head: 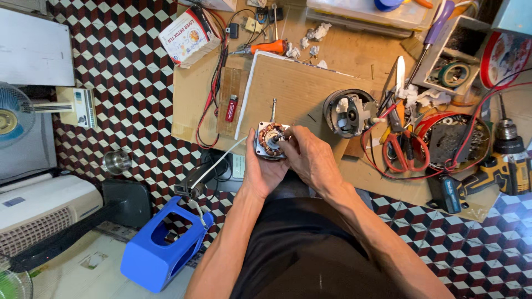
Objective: The person disassembles a small motor, removes the rotor, and uses a screwdriver to adjust internal components. They then reassemble the rotor into the stator and wipe the assembly with a tissue.
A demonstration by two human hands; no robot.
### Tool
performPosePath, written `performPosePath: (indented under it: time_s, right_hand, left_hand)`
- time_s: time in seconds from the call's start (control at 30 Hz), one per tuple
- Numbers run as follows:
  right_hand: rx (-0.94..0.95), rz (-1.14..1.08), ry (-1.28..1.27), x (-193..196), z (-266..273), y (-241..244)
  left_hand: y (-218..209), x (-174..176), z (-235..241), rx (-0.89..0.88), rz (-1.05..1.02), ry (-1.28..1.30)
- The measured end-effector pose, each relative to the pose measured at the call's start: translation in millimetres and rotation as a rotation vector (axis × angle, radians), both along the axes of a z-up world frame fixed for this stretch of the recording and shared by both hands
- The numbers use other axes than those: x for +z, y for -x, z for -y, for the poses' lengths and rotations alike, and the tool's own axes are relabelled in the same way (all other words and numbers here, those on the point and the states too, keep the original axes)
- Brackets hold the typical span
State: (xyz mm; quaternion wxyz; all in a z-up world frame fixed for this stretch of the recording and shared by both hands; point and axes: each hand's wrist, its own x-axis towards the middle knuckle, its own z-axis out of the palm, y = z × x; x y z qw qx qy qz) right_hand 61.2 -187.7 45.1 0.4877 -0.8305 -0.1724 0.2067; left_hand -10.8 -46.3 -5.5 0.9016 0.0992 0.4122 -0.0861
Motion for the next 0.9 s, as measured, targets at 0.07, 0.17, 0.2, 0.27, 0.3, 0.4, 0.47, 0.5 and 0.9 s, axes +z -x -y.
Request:
performPosePath:
  time_s: [0.07,0.17,0.2,0.27,0.3,0.4,0.47,0.5,0.9]
  right_hand:
    - [-0.036,-0.092,-0.036,-1,1,-1]
    - [-0.065,-0.107,-0.077,-1,0,-4]
    - [-0.074,-0.114,-0.086,-1,1,-5]
    - [-0.076,-0.082,-0.122,1,-2,-5]
    - [-0.072,-0.040,-0.148,1,-2,-7]
    - [-0.057,0.036,-0.173,2,-3,-12]
    - [-0.043,0.056,-0.169,1,-4,-15]
    - [-0.033,0.061,-0.166,1,-4,-16]
    - [-0.014,0.100,-0.161,-17,-10,-17]
  left_hand:
    - [-2,2,-2,-0.011,-0.011,0.007]
    - [-7,3,-3,-0.009,-0.021,-0.009]
    - [-8,3,-3,-0.007,-0.049,-0.026]
    - [-8,4,-5,0.000,-0.103,-0.060]
    - [-8,4,-5,0.008,-0.100,-0.070]
    - [-8,3,-5,0.021,-0.097,-0.088]
    - [-8,3,-5,0.013,-0.111,-0.085]
    - [-8,3,-5,0.020,-0.099,-0.076]
    - [-12,10,-7,0.007,-0.148,-0.113]
